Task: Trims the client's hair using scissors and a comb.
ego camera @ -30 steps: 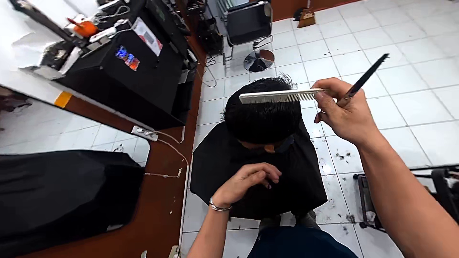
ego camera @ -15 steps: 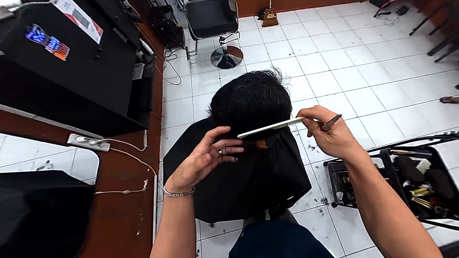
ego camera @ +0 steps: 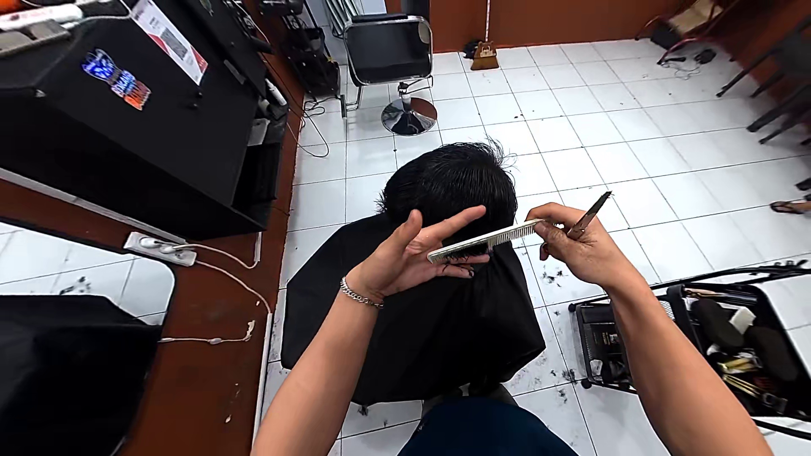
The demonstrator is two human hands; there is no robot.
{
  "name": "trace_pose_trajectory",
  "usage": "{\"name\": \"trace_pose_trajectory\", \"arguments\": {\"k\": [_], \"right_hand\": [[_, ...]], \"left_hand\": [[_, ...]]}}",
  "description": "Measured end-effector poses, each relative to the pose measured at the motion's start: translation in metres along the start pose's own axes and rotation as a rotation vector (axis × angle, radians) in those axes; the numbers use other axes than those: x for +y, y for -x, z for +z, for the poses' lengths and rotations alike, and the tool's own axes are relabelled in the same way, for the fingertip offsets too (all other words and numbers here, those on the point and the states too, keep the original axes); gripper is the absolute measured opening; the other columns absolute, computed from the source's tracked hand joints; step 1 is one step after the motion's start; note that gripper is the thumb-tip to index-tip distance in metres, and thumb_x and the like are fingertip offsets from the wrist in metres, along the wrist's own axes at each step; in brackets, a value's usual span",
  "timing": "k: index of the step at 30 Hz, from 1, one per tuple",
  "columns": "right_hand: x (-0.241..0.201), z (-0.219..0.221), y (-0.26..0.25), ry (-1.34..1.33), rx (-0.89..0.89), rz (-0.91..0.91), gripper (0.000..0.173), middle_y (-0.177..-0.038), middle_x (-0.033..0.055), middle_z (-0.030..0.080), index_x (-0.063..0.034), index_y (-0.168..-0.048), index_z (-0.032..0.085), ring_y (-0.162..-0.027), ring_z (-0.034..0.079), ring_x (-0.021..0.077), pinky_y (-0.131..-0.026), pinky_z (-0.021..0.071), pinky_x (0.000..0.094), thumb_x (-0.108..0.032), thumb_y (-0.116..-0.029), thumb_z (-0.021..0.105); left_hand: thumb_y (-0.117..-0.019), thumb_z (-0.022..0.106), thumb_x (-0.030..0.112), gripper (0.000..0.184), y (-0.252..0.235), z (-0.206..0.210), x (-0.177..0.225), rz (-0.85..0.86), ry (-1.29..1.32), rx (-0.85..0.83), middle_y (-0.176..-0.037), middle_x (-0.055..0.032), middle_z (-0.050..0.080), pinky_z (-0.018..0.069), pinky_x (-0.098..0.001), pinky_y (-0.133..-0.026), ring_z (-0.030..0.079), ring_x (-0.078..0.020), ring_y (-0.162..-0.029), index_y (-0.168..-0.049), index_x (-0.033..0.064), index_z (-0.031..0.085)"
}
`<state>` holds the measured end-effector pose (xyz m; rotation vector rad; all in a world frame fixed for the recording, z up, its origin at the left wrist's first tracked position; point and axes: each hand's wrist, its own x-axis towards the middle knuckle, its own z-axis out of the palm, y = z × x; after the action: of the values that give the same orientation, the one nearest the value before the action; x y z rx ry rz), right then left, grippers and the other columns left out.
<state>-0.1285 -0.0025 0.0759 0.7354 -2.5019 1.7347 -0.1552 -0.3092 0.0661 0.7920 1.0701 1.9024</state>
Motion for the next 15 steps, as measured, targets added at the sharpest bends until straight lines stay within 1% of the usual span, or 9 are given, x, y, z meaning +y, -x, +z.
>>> {"name": "trace_pose_trajectory", "arguments": {"k": [2,5,7,9,10,11,12,13,15], "right_hand": [[0.002,0.0,-0.001,-0.02,0.003,0.01,0.02,-0.087,-0.007,0.065,-0.0066,-0.113,0.066,-0.054,0.048,-0.0053,-0.049,0.0426,0.0117,-0.009,-0.1051,0.048],[0.003,0.001,0.0,-0.032,0.022,0.021,0.019,-0.089,-0.0057,0.066,-0.0062,-0.113,0.066,-0.054,0.049,-0.0042,-0.048,0.0435,0.0126,-0.008,-0.1045,0.049],[-0.002,0.008,0.004,-0.007,0.036,0.066,0.019,-0.083,-0.0035,0.065,-0.0068,-0.112,0.067,-0.049,0.047,-0.0011,-0.044,0.0421,0.0144,-0.008,-0.1047,0.05],[0.002,0.011,0.014,-0.089,-0.011,0.113,0.019,-0.078,-0.0041,0.064,-0.0099,-0.11,0.068,-0.049,0.048,-0.0003,-0.045,0.0447,0.0162,-0.012,-0.1048,0.049],[0.006,0.013,0.02,-0.207,-0.023,0.125,0.02,-0.075,-0.0055,0.063,-0.0126,-0.109,0.068,-0.05,0.05,-0.0014,-0.047,0.0458,0.0155,-0.015,-0.1043,0.049],[0.009,0.017,0.026,-0.388,0.012,0.126,0.019,-0.069,-0.0068,0.062,-0.0158,-0.107,0.07,-0.049,0.051,-0.002,-0.048,0.0462,0.0145,-0.02,-0.1045,0.051],[0.01,0.024,0.032,-0.58,0.086,0.127,0.019,-0.064,-0.0079,0.058,-0.018,-0.106,0.072,-0.048,0.051,-0.0009,-0.051,0.0499,0.0168,-0.024,-0.1047,0.054],[0.006,0.033,0.036,-0.734,0.184,0.138,0.019,-0.064,-0.008,0.057,-0.0191,-0.108,0.072,-0.047,0.051,0.0015,-0.054,0.0552,0.022,-0.025,-0.1046,0.054],[-0.009,0.056,0.037,-0.821,0.319,0.23,0.021,-0.062,-0.0083,0.055,-0.0209,-0.108,0.07,-0.044,0.05,0.0032,-0.052,0.0579,0.0267,-0.022,-0.1048,0.049]], "left_hand": [[-0.0887,0.032,0.087,0.104,-0.006,0.002,0.003,-0.045,-0.005,0.006,-0.154,-0.0176,0.049,0.0495,-0.0481,-0.109,0.053,-0.0323,-0.137,-0.164,0.0149,0.028],[-0.0956,0.016,0.082,0.101,-0.009,0.007,0.005,-0.081,-0.031,0.073,-0.151,-0.0168,0.053,0.0501,-0.045,-0.109,0.056,-0.0286,-0.135,-0.157,0.0057,0.042],[-0.0996,0.01,0.075,0.098,-0.009,0.012,0.007,-0.091,-0.084,0.143,-0.144,-0.0148,0.06,0.0517,-0.0415,-0.107,0.061,-0.0249,-0.129,-0.15,0.0032,0.052],[-0.1022,0.007,0.071,0.095,-0.008,0.018,0.006,-0.107,-0.166,0.215,-0.137,-0.0117,0.066,0.0539,-0.0348,-0.103,0.066,-0.0188,-0.121,-0.144,0.0026,0.058],[-0.1028,0.008,0.069,0.093,-0.008,0.019,0.005,-0.108,-0.199,0.231,-0.137,-0.0105,0.067,0.0532,-0.0324,-0.104,0.066,-0.017,-0.121,-0.143,0.0024,0.058],[-0.1029,0.011,0.07,0.092,-0.007,0.019,0.003,-0.093,-0.226,0.239,-0.138,-0.0104,0.066,0.0523,-0.033,-0.105,0.066,-0.0177,-0.123,-0.142,0.0025,0.059],[-0.1017,0.015,0.072,0.092,-0.006,0.018,-0.001,-0.06,-0.251,0.247,-0.136,-0.01,0.067,0.0526,-0.0345,-0.105,0.066,-0.0186,-0.122,-0.139,0.0034,0.062],[-0.0994,0.02,0.076,0.092,-0.005,0.017,-0.004,-0.024,-0.266,0.248,-0.136,-0.01,0.067,0.0528,-0.0368,-0.106,0.066,-0.0202,-0.123,-0.137,0.0043,0.064],[-0.0919,0.035,0.083,0.096,-0.002,0.014,-0.009,0.036,-0.263,0.242,-0.137,-0.0104,0.067,0.0533,-0.0386,-0.106,0.066,-0.0221,-0.123,-0.137,0.0039,0.064]]}}
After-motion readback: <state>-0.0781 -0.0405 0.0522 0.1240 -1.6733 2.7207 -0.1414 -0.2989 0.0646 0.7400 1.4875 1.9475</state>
